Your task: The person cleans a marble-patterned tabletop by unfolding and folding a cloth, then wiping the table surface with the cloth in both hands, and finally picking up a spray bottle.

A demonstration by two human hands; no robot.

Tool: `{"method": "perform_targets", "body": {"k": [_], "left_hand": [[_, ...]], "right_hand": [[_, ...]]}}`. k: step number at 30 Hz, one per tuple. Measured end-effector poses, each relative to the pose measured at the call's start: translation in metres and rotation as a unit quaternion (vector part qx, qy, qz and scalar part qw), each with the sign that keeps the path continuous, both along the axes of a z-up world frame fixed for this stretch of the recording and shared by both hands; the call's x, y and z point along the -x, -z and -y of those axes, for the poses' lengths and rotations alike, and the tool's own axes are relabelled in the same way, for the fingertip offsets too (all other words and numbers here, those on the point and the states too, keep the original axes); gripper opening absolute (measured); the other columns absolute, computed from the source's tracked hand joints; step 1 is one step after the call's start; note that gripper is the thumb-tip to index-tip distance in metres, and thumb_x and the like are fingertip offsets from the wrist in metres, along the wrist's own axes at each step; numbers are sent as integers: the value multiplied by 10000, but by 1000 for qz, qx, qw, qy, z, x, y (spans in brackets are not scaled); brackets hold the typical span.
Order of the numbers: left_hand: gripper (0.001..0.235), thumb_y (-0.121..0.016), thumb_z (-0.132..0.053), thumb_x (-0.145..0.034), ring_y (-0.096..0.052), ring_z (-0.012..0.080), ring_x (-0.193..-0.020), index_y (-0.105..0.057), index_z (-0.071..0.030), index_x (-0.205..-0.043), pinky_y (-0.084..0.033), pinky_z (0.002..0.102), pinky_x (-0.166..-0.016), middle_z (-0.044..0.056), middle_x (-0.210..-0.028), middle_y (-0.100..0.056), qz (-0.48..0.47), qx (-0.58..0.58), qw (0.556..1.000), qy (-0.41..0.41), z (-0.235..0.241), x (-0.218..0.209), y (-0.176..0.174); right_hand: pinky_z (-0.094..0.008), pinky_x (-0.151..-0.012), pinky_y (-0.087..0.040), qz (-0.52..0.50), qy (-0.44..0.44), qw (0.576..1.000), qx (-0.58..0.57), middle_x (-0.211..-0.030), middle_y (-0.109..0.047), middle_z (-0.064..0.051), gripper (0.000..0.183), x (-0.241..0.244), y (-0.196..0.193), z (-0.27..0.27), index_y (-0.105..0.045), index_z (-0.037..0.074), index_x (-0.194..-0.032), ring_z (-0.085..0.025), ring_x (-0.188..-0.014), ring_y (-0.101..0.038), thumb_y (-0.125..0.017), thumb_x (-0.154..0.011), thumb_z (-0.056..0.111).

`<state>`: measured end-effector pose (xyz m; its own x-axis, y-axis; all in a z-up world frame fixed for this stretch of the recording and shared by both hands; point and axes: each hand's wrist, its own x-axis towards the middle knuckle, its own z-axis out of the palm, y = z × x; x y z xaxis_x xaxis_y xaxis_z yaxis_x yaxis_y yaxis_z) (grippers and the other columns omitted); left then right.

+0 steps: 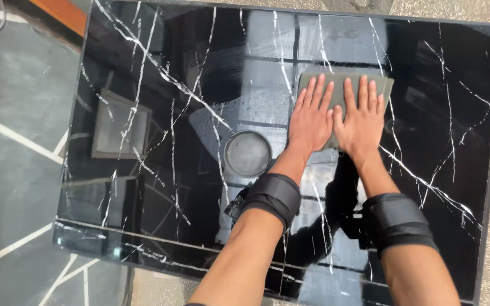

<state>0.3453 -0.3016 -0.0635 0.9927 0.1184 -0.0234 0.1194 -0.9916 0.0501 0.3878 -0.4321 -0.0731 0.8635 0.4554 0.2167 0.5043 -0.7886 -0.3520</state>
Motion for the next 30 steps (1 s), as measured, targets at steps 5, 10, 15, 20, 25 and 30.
{"method": "perform_targets", "body": {"k": [5, 10, 15, 20, 25, 30], "left_hand": [[668, -345, -353, -1054, -89, 270, -1605, -150, -129, -1652, -100, 415, -1301, 107, -1733, -89, 18, 17, 1000, -11, -11, 78, -11], [667, -364, -335, -1049, -117, 266, -1608, -188, -106, -1650, -115, 409, -1306, 113, -1731, -122, 33, 45, 998, -4, -27, 147, -18], [663, -382, -324, -1032, -144, 273, -1584, -213, -95, -1630, -141, 407, -1275, 124, -1716, -146, 34, 33, 999, 7, -50, 204, -23], [660, -403, -315, -1035, -162, 273, -1587, -233, -95, -1634, -160, 410, -1284, 122, -1714, -165, 28, 72, 997, 2, -80, 251, -37], [663, -415, -300, -1023, -161, 283, -1581, -237, -91, -1626, -156, 413, -1274, 136, -1709, -166, 24, 75, 997, -17, -113, 274, -38], [670, -404, -288, -1026, -136, 289, -1581, -208, -68, -1628, -139, 411, -1274, 144, -1711, -148, -2, 71, 997, -28, -137, 268, -43]], "right_hand": [[-552, -1266, -144, 3, -6, 1000, -4, -1693, -286, -238, 650, 75, -7, -14, -397, 112, -1635, -410, -1574, -224, -448, -1044, 377], [-558, -1263, -136, -7, -6, 1000, -7, -1688, -284, -235, 650, 143, -12, -28, -401, 106, -1623, -419, -1566, -219, -453, -1033, 375], [-562, -1258, -137, -15, 0, 1000, 6, -1690, -267, -237, 654, 202, -16, -50, -391, 95, -1611, -417, -1567, -208, -451, -1024, 377], [-560, -1253, -136, -24, 0, 1000, 5, -1679, -258, -237, 670, 244, -21, -82, -373, 97, -1607, -417, -1563, -199, -455, -1009, 387], [-564, -1241, -146, -35, -24, 999, 13, -1674, -253, -242, 682, 262, -26, -116, -363, 98, -1602, -417, -1558, -192, -460, -992, 390], [-567, -1234, -159, -44, -38, 998, 18, -1674, -257, -228, 686, 252, -31, -143, -361, 108, -1599, -415, -1554, -206, -464, -982, 389]]}}
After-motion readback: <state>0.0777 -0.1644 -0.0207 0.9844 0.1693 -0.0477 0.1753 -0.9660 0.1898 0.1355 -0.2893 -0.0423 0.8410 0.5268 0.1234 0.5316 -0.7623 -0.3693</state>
